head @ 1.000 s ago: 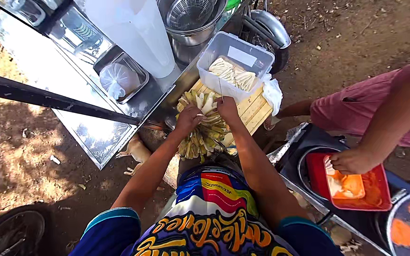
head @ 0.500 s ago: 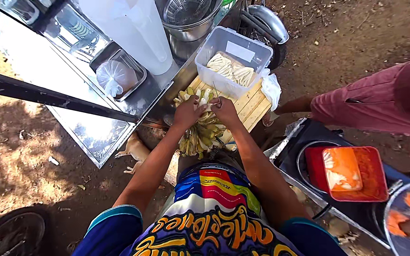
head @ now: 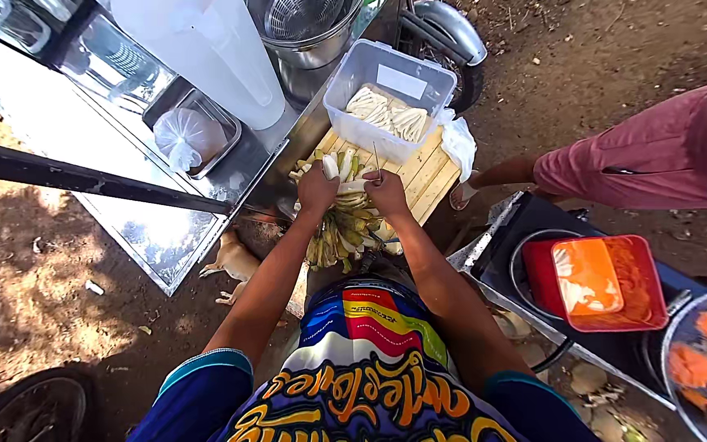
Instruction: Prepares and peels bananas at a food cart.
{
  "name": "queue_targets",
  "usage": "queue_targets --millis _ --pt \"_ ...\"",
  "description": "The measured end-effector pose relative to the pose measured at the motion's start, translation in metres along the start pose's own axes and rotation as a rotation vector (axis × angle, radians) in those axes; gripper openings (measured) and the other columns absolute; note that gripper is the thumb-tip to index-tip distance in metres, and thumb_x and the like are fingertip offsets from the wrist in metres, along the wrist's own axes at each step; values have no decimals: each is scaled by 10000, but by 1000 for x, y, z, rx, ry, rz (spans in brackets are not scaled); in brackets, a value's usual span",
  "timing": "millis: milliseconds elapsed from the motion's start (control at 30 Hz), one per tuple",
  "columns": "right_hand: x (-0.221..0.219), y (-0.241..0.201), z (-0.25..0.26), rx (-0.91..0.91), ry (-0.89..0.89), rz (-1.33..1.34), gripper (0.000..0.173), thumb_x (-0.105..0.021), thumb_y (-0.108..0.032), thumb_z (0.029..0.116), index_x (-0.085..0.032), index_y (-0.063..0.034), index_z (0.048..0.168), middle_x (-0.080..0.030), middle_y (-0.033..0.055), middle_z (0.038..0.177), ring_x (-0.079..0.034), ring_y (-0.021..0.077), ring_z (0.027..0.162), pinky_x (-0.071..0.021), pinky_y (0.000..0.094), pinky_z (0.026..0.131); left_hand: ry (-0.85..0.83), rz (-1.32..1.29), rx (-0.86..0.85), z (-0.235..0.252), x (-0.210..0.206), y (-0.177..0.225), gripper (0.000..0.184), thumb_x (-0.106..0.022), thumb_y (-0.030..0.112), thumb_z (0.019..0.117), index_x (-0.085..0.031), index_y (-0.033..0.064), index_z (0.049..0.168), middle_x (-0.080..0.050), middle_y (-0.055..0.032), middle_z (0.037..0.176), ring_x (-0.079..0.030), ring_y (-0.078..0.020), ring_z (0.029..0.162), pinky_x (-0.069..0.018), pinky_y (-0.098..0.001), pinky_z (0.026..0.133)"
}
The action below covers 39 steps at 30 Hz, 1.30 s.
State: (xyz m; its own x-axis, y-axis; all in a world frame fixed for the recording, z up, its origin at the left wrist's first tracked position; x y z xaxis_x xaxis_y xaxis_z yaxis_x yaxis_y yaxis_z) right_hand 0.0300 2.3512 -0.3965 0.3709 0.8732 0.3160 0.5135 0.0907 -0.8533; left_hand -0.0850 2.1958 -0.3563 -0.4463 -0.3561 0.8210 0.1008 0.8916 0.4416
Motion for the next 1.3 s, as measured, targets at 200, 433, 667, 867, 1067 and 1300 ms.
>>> queue_targets --millis 200,433,667,867,1067,1300 --pt "2 -32 -3 97 25 106 278 -635 -107 932 -711 -43 1192 -701 85 842 -601 146 642 -535 376 645 198 -995 -116 -20 57 -43 433 -749 87 925 -555 -23 1297 -733 -120 1063 -714 -193 915 -607 -385 823" --pt "-4 -88 12 214 -33 -185 270 -592 -145 960 -736 -97 1183 -714 89 884 -655 215 755 -545 466 742 195 -1099 -57 -80 79 -106 342 -713 135 967 -559 123 1273 -693 2 1044 -665 -103 867 -579 -301 792" --pt "6 -54 42 141 -45 -236 268 -561 -188 1010 -706 -44 1183 -728 149 1011 -703 289 907 -557 531 855 -16 -1199 52 -91 32 -86 414 -685 127 989 -486 148 1352 -685 -23 1086 -674 -112 849 -587 -302 779" --pt "38 -39 1 186 53 -227 432 -535 -396 1066 -642 -42 1289 -741 136 1005 -719 297 899 -569 550 845 -100 -1141 41 -64 4 -56 574 -696 157 989 -406 217 1480 -682 -53 1104 -665 -115 802 -570 -268 696" --pt "41 -44 -71 211 0 20 264 -551 -240 1078 -657 -35 1204 -693 94 862 -617 180 669 -519 368 611 -27 -1127 -41 -60 6 -28 591 -709 131 975 -393 213 1468 -692 -25 1051 -666 -88 762 -568 -241 685" --pt "20 -63 -84 239 -160 236 432 -553 -238 1071 -482 -130 1483 -721 104 1013 -567 149 629 -449 296 537 -106 -1060 -249 -70 21 28 527 -623 175 1038 -382 175 1507 -711 -56 981 -693 -121 812 -589 -299 774"
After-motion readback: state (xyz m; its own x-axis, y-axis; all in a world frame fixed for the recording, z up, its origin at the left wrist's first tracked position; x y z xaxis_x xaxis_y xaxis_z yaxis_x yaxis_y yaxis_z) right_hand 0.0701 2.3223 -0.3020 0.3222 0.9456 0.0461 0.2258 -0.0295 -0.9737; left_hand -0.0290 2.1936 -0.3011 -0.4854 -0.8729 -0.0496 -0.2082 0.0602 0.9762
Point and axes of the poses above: each hand's wrist, its own z-axis towards the middle knuckle, its own x-axis out of the back of the hand, y = z × x, the point moved 7 cm from there along z, towards the middle knuckle
